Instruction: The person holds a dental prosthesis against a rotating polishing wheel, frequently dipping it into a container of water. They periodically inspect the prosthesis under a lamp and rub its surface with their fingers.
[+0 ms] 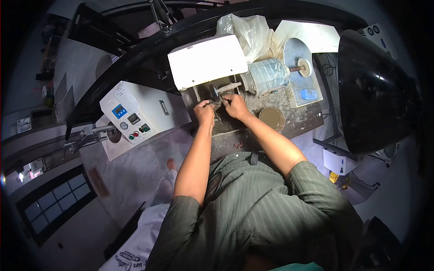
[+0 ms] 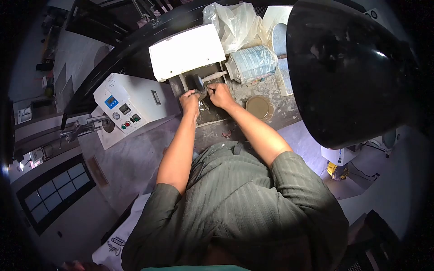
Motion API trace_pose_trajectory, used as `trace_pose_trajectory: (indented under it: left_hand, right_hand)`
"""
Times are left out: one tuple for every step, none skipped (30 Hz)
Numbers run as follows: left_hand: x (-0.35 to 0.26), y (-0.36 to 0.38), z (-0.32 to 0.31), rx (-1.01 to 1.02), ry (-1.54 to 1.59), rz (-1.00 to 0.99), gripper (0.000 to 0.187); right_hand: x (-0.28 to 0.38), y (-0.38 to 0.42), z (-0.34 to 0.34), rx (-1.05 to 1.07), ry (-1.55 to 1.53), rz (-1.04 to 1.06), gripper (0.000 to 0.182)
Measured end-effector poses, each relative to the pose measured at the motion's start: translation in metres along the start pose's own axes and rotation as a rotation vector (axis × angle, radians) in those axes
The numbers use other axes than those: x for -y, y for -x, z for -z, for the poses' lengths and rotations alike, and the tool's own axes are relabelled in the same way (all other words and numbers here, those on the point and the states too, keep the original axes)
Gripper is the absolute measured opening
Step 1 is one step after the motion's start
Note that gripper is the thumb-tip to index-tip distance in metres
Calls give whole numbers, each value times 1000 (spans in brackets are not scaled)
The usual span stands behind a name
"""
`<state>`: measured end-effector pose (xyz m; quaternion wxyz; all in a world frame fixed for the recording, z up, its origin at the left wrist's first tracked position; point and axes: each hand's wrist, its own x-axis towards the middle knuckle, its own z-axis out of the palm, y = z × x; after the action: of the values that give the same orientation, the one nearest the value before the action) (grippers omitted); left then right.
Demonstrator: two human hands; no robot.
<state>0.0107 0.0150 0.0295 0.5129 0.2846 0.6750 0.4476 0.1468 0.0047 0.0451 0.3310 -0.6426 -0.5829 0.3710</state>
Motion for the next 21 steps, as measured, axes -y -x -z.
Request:
trace_pose_trajectory:
  left_hand:
    - [-3, 0, -1, -24, 20, 53, 14]
    - [-7, 0, -1, -24, 22, 53, 14]
    - [-8, -1, -1, -25, -2, 91, 16]
    - [-8, -3, 0, -26, -27, 131, 18]
    - [-9, -4, 1, -27, -26, 131, 18]
    - [-8, -6, 3, -18, -29, 118, 18]
    - [-6, -7, 4, -9, -34, 106, 17]
    - [-3, -6, 6, -10, -34, 108, 17]
    - [-3, -4, 8, 18, -36, 76, 17]
    - [-4, -1, 10, 46, -38, 44, 16]
    - [-1, 0, 11, 45, -37, 44, 16]
    - [5, 0, 12, 46, -72, -62, 16]
    - [11, 0, 13, 48, -108, -167, 15]
    - [16, -1, 12, 48, -109, -164, 15]
    - [12, 0, 10, 42, -145, -165, 15]
    - [8, 1, 8, 35, -180, -167, 15]
    - [4, 2, 6, 35, -179, -166, 15]
    - [-1, 2, 4, 15, -149, -93, 14]
    - [-6, 4, 2, -4, -120, -20, 12]
    - [-11, 5, 2, -4, -120, -20, 12]
    - [-13, 6, 2, -5, -106, 19, 12]
  right_hand:
    - [0, -1, -2, 0, 1, 1, 24]
    - [-1, -3, -5, -1, -6, -23, 25]
    - [0, -3, -6, -2, -13, -48, 25]
    - [-1, -3, -7, -1, -12, -47, 25]
    - [-1, -3, -9, 3, -12, -60, 25]
    - [0, -3, -9, 8, -13, -73, 25]
    - [1, -2, -9, 9, -13, -74, 25]
    - [2, 1, -9, 5, -8, -71, 25]
    - [1, 3, -9, 1, -4, -68, 24]
    - [0, 6, -9, 2, -4, -68, 24]
    - [-1, 9, -8, -15, -26, -17, 24]
    - [-2, 10, -7, -33, -48, 34, 24]
    - [-2, 10, -8, -32, -48, 33, 24]
    - [-3, 10, -8, -36, -45, 17, 24]
    - [-4, 11, -8, -40, -42, 1, 24]
    - [-5, 10, -10, -38, -42, 0, 24]
    - [-5, 7, -11, -38, -32, -18, 25]
    - [-4, 4, -11, -39, -22, -35, 25]
    - [-2, 3, -11, -40, -21, -34, 25]
    - [-1, 1, -10, -22, -7, -52, 25]
    - [-1, 1, -10, -4, 7, -71, 25]
